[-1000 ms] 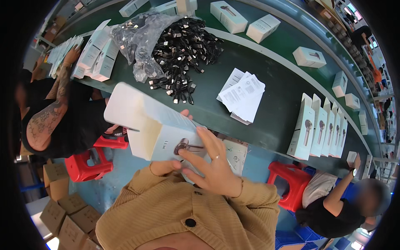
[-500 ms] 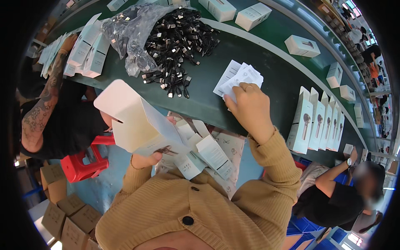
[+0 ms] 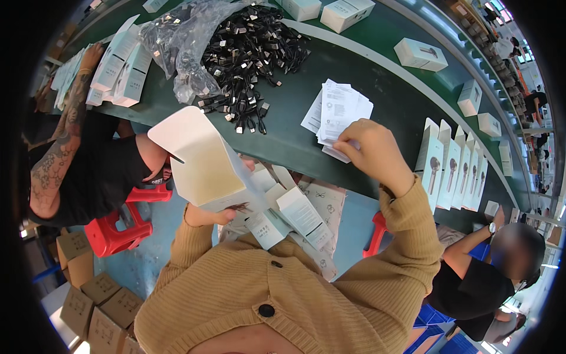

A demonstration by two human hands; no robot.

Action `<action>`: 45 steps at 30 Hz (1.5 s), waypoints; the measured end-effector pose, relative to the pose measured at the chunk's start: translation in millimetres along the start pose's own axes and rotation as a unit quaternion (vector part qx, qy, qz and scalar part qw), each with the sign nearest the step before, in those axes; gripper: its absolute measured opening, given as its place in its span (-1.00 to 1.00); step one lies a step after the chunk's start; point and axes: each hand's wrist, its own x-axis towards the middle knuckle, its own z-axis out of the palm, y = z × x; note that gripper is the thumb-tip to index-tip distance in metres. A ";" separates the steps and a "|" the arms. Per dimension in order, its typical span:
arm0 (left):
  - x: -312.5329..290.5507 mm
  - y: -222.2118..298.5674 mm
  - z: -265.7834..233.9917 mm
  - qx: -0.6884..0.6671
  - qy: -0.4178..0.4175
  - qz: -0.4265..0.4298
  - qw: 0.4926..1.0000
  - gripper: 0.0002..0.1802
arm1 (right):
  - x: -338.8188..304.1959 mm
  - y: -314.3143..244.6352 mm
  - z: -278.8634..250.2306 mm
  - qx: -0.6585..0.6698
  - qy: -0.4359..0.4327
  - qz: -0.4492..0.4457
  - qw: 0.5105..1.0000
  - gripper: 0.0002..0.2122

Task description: The person is putting manuals and components into cardboard product boxes on an assembly line.

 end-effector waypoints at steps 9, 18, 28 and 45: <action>17.3 28.9 10.3 0.060 0.009 -0.066 0.996 0.06 | -20.2 -93.5 -80.8 0.185 0.348 0.065 0.917 -0.88; 21.5 42.3 15.5 0.046 -0.094 -0.046 0.993 0.08 | 19.0 -107.1 -97.1 0.336 0.166 -0.117 0.920 -0.87; 17.0 39.4 10.8 0.061 -0.120 -0.057 0.989 0.02 | 43.9 -109.5 -90.2 0.268 0.088 -0.081 0.956 -0.86; -31.9 11.5 -25.5 0.014 -0.039 -0.017 0.999 0.09 | 81.2 -64.1 81.3 -0.042 -0.002 0.068 0.997 -0.71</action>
